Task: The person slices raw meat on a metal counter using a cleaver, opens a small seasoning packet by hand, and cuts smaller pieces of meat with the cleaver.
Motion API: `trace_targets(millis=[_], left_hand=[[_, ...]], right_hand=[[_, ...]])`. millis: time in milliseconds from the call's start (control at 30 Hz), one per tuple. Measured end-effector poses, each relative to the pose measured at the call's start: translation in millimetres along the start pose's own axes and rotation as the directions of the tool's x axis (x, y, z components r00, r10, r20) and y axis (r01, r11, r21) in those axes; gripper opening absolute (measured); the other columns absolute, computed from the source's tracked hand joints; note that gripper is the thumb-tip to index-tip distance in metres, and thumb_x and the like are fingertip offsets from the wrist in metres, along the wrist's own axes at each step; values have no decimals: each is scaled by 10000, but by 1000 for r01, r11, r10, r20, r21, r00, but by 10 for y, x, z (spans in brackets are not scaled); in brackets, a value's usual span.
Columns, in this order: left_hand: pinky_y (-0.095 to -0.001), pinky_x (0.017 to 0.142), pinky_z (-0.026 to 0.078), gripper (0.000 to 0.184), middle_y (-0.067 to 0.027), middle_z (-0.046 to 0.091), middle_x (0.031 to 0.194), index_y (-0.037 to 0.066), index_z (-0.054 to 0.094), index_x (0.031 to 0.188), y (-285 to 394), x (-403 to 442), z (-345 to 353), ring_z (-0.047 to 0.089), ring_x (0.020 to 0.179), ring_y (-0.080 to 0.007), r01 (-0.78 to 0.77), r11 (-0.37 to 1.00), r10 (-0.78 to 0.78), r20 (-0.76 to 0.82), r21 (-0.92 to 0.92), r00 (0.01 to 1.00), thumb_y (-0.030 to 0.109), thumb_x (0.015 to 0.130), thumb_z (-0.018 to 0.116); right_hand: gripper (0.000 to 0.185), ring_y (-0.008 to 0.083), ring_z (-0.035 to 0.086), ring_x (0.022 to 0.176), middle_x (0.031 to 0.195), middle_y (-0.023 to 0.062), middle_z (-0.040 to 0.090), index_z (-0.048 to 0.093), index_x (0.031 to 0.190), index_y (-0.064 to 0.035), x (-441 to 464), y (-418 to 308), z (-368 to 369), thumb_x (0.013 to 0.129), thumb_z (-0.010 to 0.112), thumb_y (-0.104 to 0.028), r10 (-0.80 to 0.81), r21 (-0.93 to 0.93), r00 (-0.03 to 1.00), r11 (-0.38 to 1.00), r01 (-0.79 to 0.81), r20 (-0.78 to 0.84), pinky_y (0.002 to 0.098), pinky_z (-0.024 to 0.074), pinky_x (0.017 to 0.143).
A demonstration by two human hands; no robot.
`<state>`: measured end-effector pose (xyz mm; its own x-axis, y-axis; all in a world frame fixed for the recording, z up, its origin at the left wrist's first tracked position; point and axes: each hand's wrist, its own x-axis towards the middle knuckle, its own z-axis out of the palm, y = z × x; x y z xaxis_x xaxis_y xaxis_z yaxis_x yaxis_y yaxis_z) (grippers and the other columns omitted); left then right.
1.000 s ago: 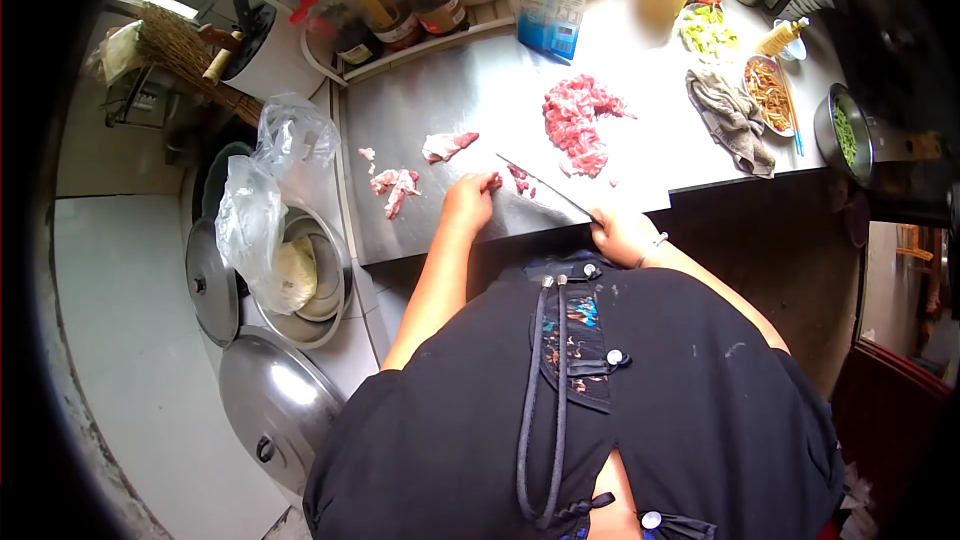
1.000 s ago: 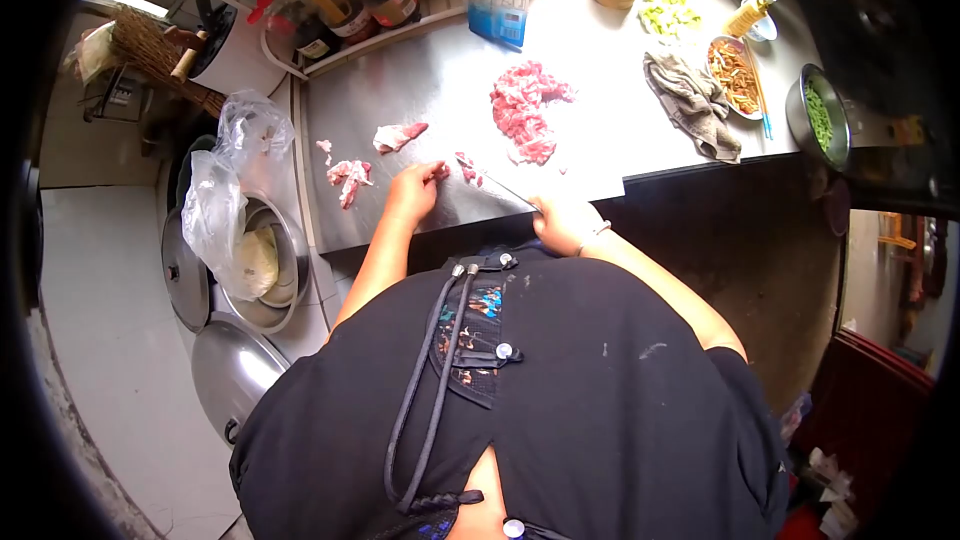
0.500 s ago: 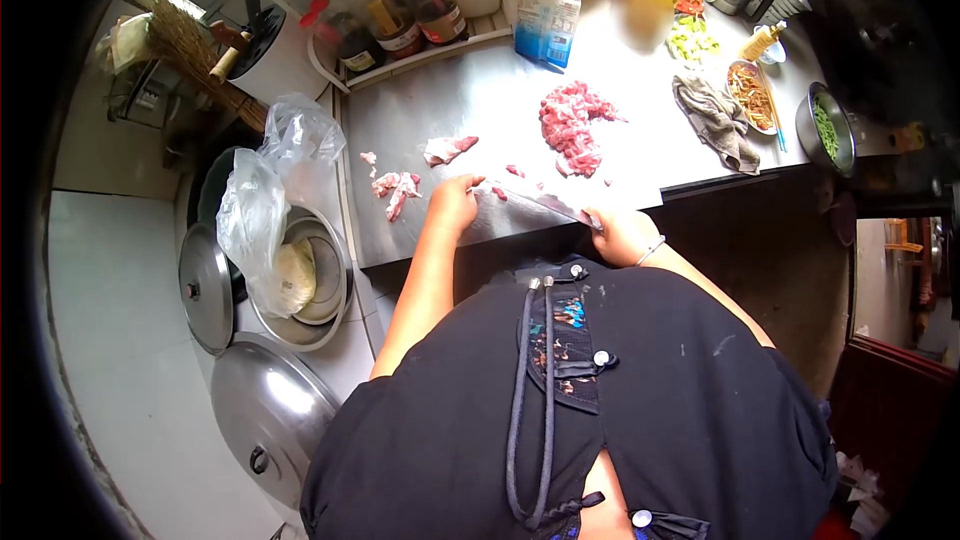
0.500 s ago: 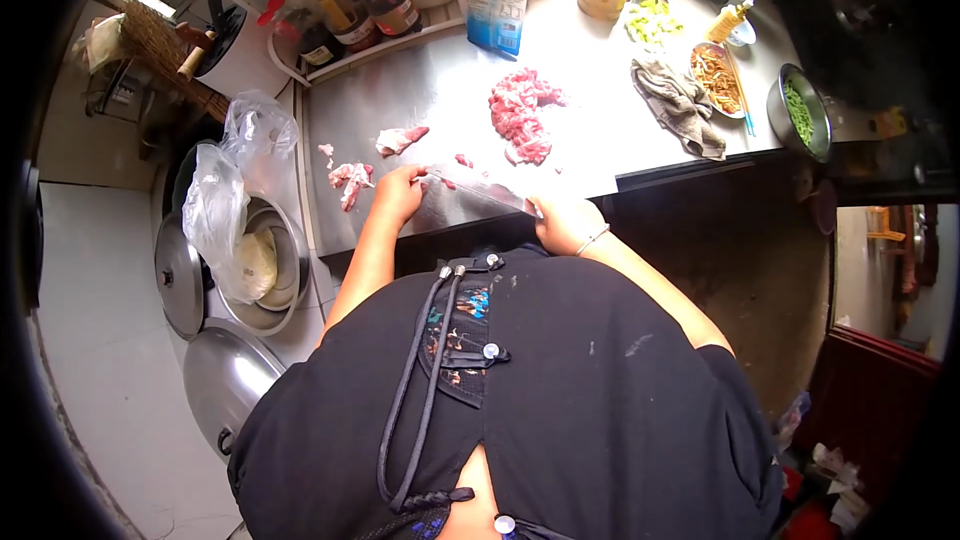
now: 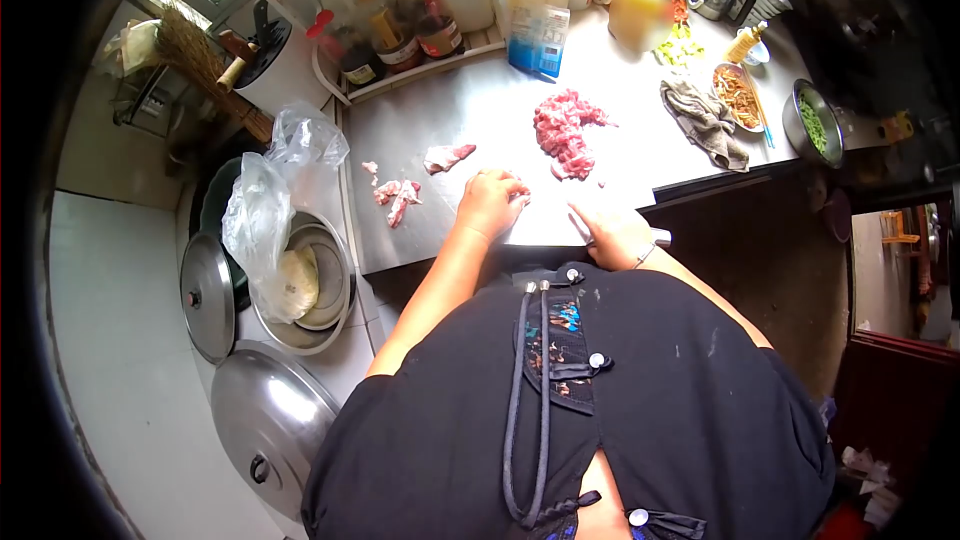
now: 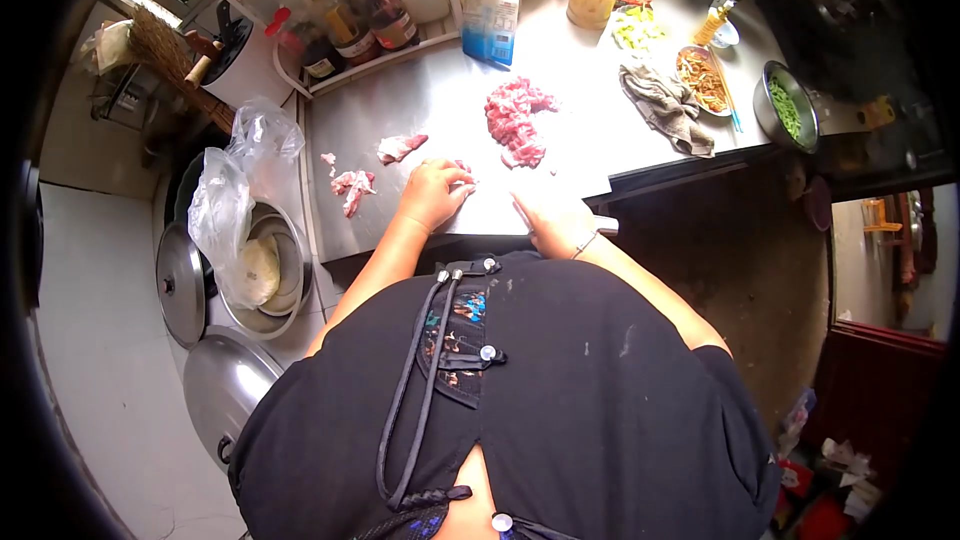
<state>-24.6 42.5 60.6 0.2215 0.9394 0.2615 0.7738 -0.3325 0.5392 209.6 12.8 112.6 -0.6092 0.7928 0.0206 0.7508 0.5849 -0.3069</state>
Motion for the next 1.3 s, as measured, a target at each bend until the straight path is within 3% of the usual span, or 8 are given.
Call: trace_targets(millis=[133,200,367,433,467,700,800,1300], left_hand=[[-344,780,475,125,-74,634,781,142,715,821,-42,46,34,594,823,-250,57,997,-56,-24,51,998,176,702,701],[-353,835,455,144,-81,656,869,147,716,860,-79,87,20,593,870,-259,253,963,-261,82,97,962,164,728,664],[-363,821,474,266,-112,656,951,154,681,997,-337,95,67,602,922,-281,407,913,-407,59,5,912,87,761,576],[-357,823,474,304,-108,653,963,162,667,1034,-390,75,27,603,923,-277,446,893,-447,-9,-66,894,77,765,554],[-361,822,475,330,-98,651,982,165,655,1058,-411,69,18,600,928,-273,552,832,-549,53,-58,834,72,762,545],[-382,806,479,285,-98,639,978,155,665,1028,-420,-257,-20,595,910,-294,590,806,-589,-42,48,807,132,746,622],[-374,806,478,280,-137,627,981,126,663,1018,-368,-426,-86,597,915,-299,686,727,-686,41,27,726,177,742,656],[-362,808,478,274,-98,621,1035,144,657,1030,-392,-1015,-324,598,941,-288,919,394,-894,-239,-13,380,254,780,630]], right_hand=[[602,296,611,797,827,122,624,475,1226,-98,-50,68,-48,645,627,-53,-39,-51,999,998,39,15,398,483,697],[609,289,613,769,799,113,625,479,1222,-97,-89,147,-48,635,634,-56,-60,-49,998,997,59,-4,396,484,682],[556,290,627,703,732,117,628,505,1190,-128,-209,426,23,653,642,-103,30,122,996,992,-40,82,407,489,634],[420,311,630,717,751,140,639,564,1118,-134,-226,453,-74,706,648,-157,108,171,982,976,-134,152,413,495,640],[393,316,630,725,756,145,641,575,1107,-136,-228,495,-76,722,648,-173,125,213,976,964,-161,176,414,496,652],[341,326,633,758,784,167,648,605,1080,-140,-187,787,-6,754,656,-229,77,319,960,933,-164,269,410,498,700],[335,330,632,765,778,162,650,601,1073,-143,-101,844,-34,755,656,-233,29,301,948,945,-129,317,410,495,704],[332,337,628,748,737,163,638,573,1081,-161,269,1073,83,757,641,-189,-151,216,905,974,68,397,416,487,680]])
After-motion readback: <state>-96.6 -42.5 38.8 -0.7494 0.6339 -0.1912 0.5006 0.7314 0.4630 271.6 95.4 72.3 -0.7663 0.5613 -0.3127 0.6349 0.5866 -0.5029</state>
